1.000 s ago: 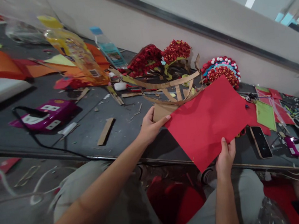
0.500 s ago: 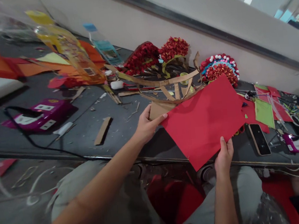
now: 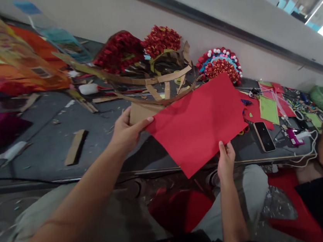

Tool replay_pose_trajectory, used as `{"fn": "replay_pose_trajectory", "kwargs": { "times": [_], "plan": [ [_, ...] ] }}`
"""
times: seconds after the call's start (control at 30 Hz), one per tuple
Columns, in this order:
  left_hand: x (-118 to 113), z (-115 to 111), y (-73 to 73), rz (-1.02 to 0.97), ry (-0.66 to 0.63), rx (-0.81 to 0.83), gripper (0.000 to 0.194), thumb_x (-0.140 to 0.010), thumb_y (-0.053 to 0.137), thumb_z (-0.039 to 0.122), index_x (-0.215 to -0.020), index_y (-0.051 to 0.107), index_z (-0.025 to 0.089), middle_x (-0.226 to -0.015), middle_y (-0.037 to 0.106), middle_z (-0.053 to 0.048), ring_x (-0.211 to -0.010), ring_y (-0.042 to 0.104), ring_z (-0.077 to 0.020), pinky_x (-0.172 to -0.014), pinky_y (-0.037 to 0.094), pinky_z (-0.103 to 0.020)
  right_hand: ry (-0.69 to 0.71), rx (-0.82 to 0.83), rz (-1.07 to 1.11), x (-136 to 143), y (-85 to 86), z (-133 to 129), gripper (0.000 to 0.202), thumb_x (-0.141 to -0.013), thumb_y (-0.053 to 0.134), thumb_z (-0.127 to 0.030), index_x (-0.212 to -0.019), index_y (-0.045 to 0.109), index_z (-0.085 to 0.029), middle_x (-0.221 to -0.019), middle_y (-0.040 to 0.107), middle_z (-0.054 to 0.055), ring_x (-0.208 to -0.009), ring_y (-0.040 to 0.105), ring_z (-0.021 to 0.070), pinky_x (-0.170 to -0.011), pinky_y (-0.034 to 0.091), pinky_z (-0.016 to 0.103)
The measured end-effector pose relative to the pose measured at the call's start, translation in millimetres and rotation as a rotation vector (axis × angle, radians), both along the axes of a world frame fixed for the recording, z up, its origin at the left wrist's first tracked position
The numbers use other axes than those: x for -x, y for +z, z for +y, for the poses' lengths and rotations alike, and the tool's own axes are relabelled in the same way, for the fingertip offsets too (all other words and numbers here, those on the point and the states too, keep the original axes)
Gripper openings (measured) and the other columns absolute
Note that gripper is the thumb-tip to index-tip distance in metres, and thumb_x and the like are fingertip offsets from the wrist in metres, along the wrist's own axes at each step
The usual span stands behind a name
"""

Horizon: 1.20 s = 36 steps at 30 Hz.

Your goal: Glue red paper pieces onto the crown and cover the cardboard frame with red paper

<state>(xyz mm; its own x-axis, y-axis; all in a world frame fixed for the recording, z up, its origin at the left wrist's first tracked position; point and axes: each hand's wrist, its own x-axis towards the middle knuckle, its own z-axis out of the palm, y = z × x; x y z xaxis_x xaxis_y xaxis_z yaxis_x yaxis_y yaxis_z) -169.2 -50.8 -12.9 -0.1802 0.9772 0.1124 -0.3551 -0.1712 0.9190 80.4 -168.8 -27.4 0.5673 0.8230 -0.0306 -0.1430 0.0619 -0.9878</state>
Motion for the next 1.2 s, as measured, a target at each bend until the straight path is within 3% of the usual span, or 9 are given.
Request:
{"fn": "replay_pose_trajectory", "kwargs": {
  "times": [0.13, 0.33, 0.53, 0.63, 0.8, 1.07, 1.2],
  "plan": [
    [-1.0, 1.5, 0.2, -0.023, 0.020, 0.024, 0.054, -0.052, 0.085, 0.028, -0.101, 0.064, 0.021, -0.102, 0.067, -0.005, -0.094, 0.064, -0.0216, -0.075, 0.057, -0.027, 0.006, 0.020, 0.014, 4.0, -4.0, -2.2, 0.054, -0.075, 0.066, -0.046, -0.119, 0.059, -0.016, -0.112, 0.069, 0.010, -0.098, 0.064, 0.0184, -0.090, 0.050, 0.035],
    [-9.5, 4.9, -3.9, -0.170, 0.039, 0.016, 0.040, -0.069, 0.070, 0.041, -0.100, 0.061, 0.019, -0.104, 0.069, -0.008, -0.103, 0.064, -0.0253, -0.088, 0.054, -0.035, 0.018, 0.037, 0.095, 16.3, -8.8, -9.8, 0.054, -0.074, 0.068, -0.044, -0.119, 0.058, -0.017, -0.115, 0.067, 0.009, -0.100, 0.064, 0.0174, -0.091, 0.049, 0.034],
    [-18.4, -3.7, 5.1, -0.348, 0.037, 0.087, 0.036, -0.068, 0.060, 0.032, -0.101, 0.061, 0.020, -0.106, 0.069, -0.005, -0.110, 0.061, -0.0270, -0.097, 0.049, -0.038, -0.054, 0.049, 0.165, 39.7, -6.5, -11.5, 0.058, -0.075, 0.065, -0.044, -0.127, 0.053, -0.021, -0.123, 0.064, 0.010, -0.096, 0.064, 0.0171, -0.076, 0.054, 0.029],
    [-20.5, -7.9, 10.5, -0.363, 0.022, 0.127, 0.037, -0.064, 0.056, 0.029, -0.100, 0.062, 0.019, -0.104, 0.070, -0.005, -0.108, 0.062, -0.0282, -0.096, 0.048, -0.038, -0.074, 0.041, 0.169, 48.7, -4.2, -10.4, 0.059, -0.075, 0.065, -0.044, -0.128, 0.052, -0.022, -0.124, 0.063, 0.010, -0.097, 0.064, 0.0173, -0.075, 0.055, 0.029],
    [-22.6, -10.3, 14.3, -0.380, 0.031, 0.151, 0.041, -0.061, 0.053, 0.025, -0.101, 0.062, 0.020, -0.101, 0.070, -0.004, -0.105, 0.062, -0.0260, -0.095, 0.049, -0.035, -0.119, -0.011, 0.076, 52.2, 0.6, -7.2, 0.057, -0.078, 0.061, -0.045, -0.128, 0.052, -0.019, -0.121, 0.065, 0.012, -0.103, 0.064, 0.0193, -0.087, 0.053, 0.035],
    [-25.5, -11.1, 13.3, -0.397, -0.034, 0.188, 0.050, -0.063, 0.046, 0.025, -0.110, 0.059, 0.020, -0.100, 0.069, -0.003, -0.101, 0.063, -0.0267, -0.079, 0.055, -0.035, -0.254, -0.044, 0.025, 41.2, -0.1, -2.5, 0.054, -0.077, 0.062, -0.044, -0.124, 0.054, -0.018, -0.126, 0.062, 0.012, -0.102, 0.063, 0.0186, -0.088, 0.052, 0.033],
    [-28.9, -10.6, 11.6, -0.441, 0.007, 0.186, 0.052, -0.061, 0.048, 0.022, -0.112, 0.059, 0.022, -0.100, 0.069, -0.001, -0.098, 0.064, -0.0230, -0.079, 0.053, -0.030, -0.256, -0.057, -0.050, 34.9, 0.9, -1.2, 0.053, -0.080, 0.059, -0.044, -0.126, 0.053, -0.018, -0.125, 0.062, 0.012, -0.105, 0.063, 0.0189, -0.089, 0.052, 0.033]
  ]
}}
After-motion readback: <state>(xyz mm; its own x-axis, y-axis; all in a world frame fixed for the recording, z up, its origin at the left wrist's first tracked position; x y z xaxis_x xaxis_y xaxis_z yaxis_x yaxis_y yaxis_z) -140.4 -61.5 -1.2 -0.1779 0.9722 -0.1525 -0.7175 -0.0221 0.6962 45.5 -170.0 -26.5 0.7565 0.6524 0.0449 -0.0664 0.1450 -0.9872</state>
